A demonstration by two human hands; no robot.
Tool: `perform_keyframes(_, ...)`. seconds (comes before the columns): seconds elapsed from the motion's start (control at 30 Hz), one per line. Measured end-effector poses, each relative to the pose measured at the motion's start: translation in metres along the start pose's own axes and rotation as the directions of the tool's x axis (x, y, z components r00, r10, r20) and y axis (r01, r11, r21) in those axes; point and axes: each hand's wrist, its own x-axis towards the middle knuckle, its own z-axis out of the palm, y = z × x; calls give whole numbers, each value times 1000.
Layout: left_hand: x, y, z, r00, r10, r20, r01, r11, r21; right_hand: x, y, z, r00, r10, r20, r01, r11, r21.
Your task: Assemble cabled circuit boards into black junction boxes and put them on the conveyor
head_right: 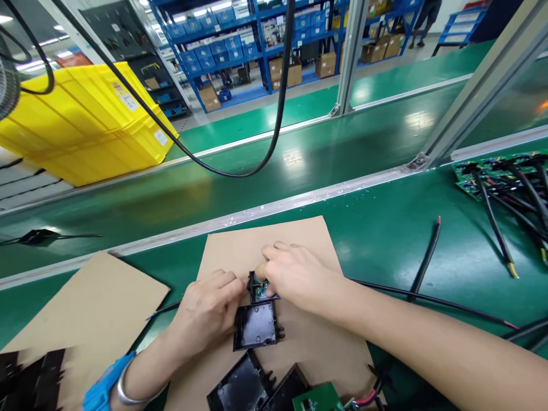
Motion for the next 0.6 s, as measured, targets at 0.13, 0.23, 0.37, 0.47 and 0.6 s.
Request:
perform_keyframes(0.13, -2, 0, -1, 994, 99, 51, -107, 979, 172, 0, 0, -1, 999, 36, -2, -36, 997, 74)
perform_keyframes(0.23, -3, 0, -3, 983, 137, 125, -157, 974, 166, 3, -3, -6, 998, 67, 13, -69, 985, 157)
perform_keyframes(0.37, -8, -3, 3, 980, 161, 115, -177, 974, 140, 17, -8, -14, 993, 93, 74, -106, 975, 196)
perform_keyframes(0.47, -12, -6, 9, 983, 144, 110, -147, 989, 23, 33, -9, -15, 984, 110, 143, -133, 978, 160)
perform_keyframes(0.6, -10, -13, 10, 991, 81, 111, -62, 985, -163, 44, -6, -9, 981, 49, 189, -76, 988, 133)
